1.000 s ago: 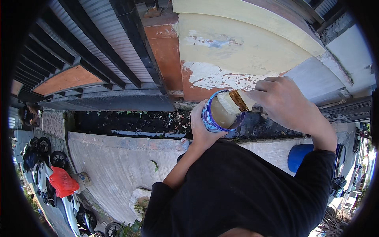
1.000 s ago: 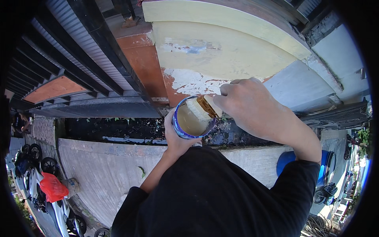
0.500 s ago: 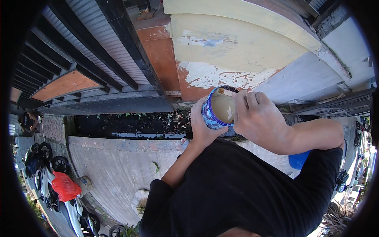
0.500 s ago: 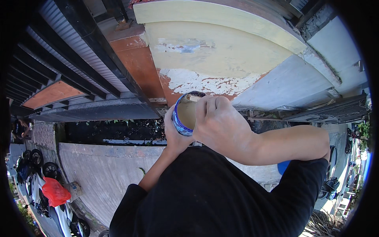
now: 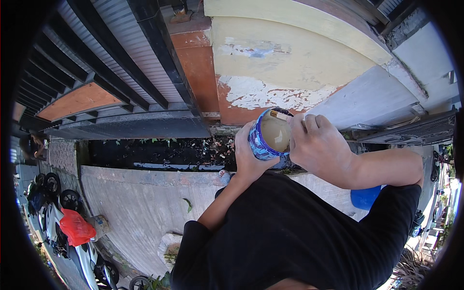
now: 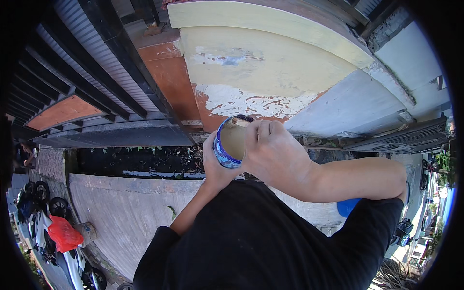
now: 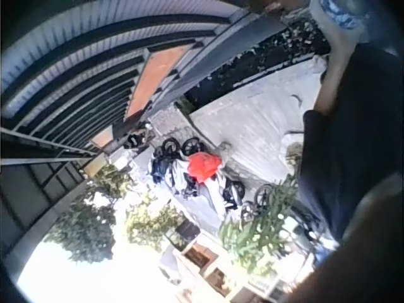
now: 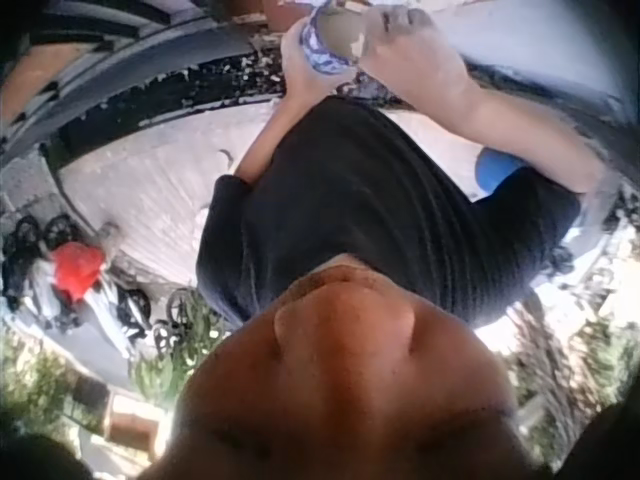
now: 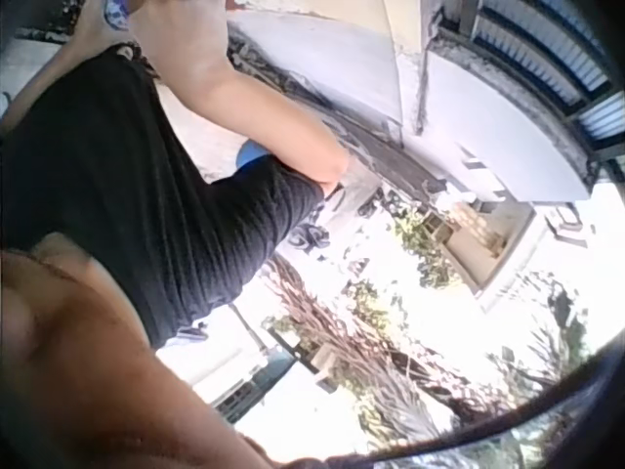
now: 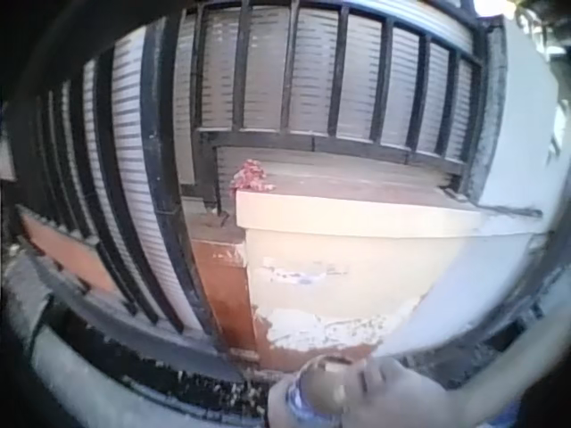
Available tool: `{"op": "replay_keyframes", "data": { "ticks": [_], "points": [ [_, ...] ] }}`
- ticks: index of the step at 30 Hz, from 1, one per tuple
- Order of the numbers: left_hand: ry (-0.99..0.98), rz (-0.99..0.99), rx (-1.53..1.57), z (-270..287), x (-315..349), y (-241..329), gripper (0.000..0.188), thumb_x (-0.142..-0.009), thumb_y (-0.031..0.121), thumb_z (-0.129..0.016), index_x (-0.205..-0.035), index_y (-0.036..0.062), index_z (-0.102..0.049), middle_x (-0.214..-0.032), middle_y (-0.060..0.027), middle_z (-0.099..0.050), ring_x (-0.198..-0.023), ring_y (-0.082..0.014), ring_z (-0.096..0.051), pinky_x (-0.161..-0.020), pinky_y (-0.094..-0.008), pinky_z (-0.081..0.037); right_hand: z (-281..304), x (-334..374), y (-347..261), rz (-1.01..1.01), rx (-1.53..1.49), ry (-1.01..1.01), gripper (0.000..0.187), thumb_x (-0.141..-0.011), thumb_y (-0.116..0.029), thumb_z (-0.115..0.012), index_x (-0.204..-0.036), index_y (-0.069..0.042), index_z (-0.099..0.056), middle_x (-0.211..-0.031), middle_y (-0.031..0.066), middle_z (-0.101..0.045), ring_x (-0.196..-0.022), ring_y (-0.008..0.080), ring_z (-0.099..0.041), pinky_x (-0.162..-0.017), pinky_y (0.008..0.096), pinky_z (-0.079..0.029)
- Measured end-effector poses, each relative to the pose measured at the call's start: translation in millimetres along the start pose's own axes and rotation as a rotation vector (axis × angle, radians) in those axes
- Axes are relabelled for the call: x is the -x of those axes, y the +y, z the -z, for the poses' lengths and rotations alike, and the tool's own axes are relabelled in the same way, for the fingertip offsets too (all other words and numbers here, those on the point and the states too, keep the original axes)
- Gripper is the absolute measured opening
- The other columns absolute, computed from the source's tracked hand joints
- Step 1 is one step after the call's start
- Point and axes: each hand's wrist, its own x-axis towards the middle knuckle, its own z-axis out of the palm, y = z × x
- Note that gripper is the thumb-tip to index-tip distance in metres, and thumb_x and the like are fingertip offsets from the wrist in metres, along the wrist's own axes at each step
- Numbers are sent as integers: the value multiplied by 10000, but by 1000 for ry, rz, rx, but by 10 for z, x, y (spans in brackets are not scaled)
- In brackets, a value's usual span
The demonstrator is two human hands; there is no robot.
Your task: Apply paint to a wall section using a paintbrush.
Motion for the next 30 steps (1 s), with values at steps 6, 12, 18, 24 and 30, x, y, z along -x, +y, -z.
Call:
{"op": "replay_keyframes", "data": {
  "ticks": [6,12,18,24,30],
  "points": [
    [-48,-31,-119,73,16,-38,1170,-550,278,-1023,-1496,-7,-396,-1437,-204,-515,-1340,-370,-520,-1142,-477,-415,24,159,175,-71,-183,55,358,-780,-119,-690,-1071,86,-722,-915,99,-621,-829,201,-643,-711,331,-538],
    [-49,-27,-57,60,-3,25,1180,-502,217,-1013,-1501,20,-417,-1472,-200,-515,-1369,-411,-478,-1171,-511,-372,62,94,66,-31,-99,-43,370,-784,-114,-696,-1092,91,-718,-895,83,-612,-829,203,-659,-691,332,-531],
    [-35,18,-13,89,32,0,1170,-507,214,-1014,-1496,19,-420,-1450,-197,-523,-1352,-403,-490,-1165,-505,-377,-88,254,281,-258,-527,52,362,-798,-83,-736,-1142,31,-730,-835,124,-644,-772,294,-689,-684,414,-541],
    [-14,74,75,72,83,-126,1202,-505,220,-1019,-1507,14,-388,-1440,-204,-500,-1346,-392,-495,-1160,-499,-387,-494,484,456,-271,-1067,164,303,-897,-99,-753,-1190,-24,-729,-959,173,-739,-868,371,-714,-768,435,-556],
    [-12,94,64,40,141,-204,1216,-513,227,-1031,-1507,8,-366,-1462,-203,-473,-1356,-382,-491,-1166,-485,-394,-807,535,241,-302,-1478,236,255,-977,-115,-713,-1206,-4,-714,-961,165,-748,-845,296,-723,-770,372,-556]
  ]
}}
